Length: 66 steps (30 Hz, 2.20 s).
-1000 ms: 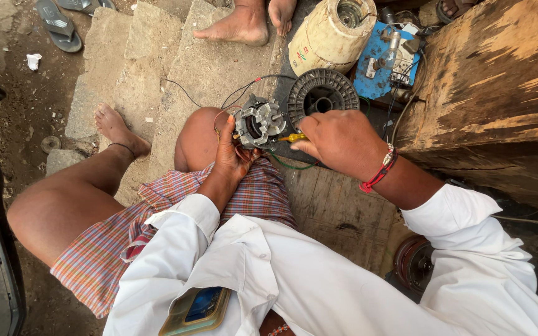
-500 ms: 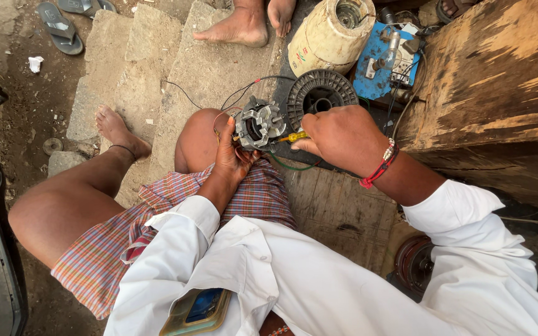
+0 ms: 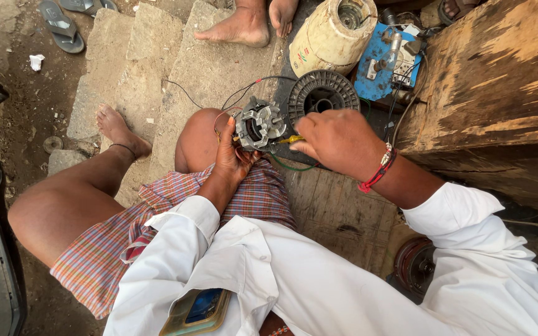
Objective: The person sits on the ground holding an electric motor on their lap and works on it by hand, manipulating its wires and internal parts. They use a screwdriver-like tool to work on the motor housing and adjust components, turning the motor to reach different sides.
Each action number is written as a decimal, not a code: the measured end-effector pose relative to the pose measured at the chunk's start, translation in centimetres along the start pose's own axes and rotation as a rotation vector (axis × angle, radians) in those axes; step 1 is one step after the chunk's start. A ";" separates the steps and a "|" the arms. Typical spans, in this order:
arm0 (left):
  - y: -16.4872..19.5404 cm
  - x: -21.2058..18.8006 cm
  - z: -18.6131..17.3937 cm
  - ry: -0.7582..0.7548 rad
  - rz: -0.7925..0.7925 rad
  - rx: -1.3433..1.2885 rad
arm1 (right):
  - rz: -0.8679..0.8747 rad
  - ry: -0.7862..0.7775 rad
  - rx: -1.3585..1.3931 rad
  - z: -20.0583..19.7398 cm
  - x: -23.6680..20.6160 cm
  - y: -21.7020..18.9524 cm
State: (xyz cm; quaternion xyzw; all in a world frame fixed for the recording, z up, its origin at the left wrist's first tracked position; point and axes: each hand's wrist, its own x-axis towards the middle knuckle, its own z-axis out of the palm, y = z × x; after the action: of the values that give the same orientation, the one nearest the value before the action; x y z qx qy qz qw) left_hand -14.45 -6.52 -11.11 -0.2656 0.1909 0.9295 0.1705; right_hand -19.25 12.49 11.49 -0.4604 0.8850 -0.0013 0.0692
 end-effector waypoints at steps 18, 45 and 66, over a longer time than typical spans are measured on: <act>-0.1 -0.1 -0.2 0.025 0.004 -0.002 | -0.110 0.048 0.090 -0.5 -0.1 0.1; 0.1 -0.3 0.4 0.027 -0.006 0.011 | -0.051 -0.079 -0.097 -1.1 0.3 0.4; 0.0 0.0 0.0 0.015 -0.006 0.001 | -0.194 0.077 0.004 -1.4 0.0 -0.2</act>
State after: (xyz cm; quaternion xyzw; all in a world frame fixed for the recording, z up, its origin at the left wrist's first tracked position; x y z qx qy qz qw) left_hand -14.44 -6.48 -11.13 -0.2731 0.1921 0.9268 0.1719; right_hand -19.25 12.30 12.94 -0.5436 0.8382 -0.0276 0.0356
